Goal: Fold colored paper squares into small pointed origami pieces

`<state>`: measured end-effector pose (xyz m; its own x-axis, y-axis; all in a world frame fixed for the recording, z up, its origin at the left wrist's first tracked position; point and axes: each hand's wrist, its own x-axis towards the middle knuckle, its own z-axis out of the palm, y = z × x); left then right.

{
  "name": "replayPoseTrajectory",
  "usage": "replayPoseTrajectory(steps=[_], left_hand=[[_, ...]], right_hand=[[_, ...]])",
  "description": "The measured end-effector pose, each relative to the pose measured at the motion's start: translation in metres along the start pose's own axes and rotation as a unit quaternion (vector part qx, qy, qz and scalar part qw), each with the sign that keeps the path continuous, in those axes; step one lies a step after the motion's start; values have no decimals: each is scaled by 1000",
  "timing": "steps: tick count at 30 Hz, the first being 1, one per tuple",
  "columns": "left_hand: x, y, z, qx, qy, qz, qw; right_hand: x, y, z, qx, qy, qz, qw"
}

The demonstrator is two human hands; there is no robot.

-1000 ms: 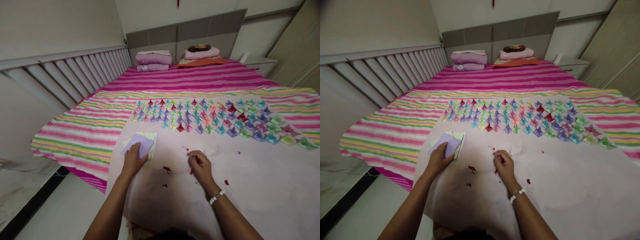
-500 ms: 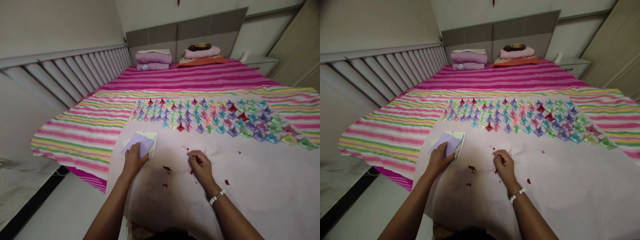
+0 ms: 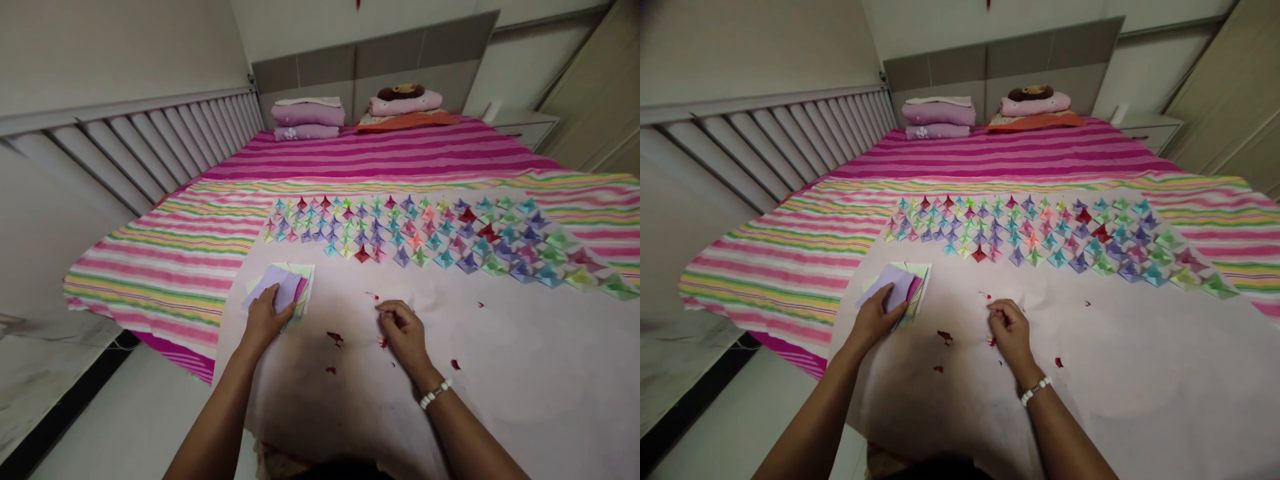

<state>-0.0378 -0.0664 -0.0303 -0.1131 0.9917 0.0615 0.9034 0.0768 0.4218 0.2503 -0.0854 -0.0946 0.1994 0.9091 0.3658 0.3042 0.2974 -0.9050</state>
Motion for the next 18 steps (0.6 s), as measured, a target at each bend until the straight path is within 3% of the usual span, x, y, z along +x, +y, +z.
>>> replayPoseTrajectory(steps=[6,13,18], left_hand=[[2,-7,2,-49,12,-13,999],[2,-22,3,-233,70,-28,970],[0,-24,-7,-245,87,-17,965]], right_hand=[[0,0,0,1,-2,-1,1000],[0,1,0,6,-2,-2,1000],[0,-1,0,3,0,4,1000]])
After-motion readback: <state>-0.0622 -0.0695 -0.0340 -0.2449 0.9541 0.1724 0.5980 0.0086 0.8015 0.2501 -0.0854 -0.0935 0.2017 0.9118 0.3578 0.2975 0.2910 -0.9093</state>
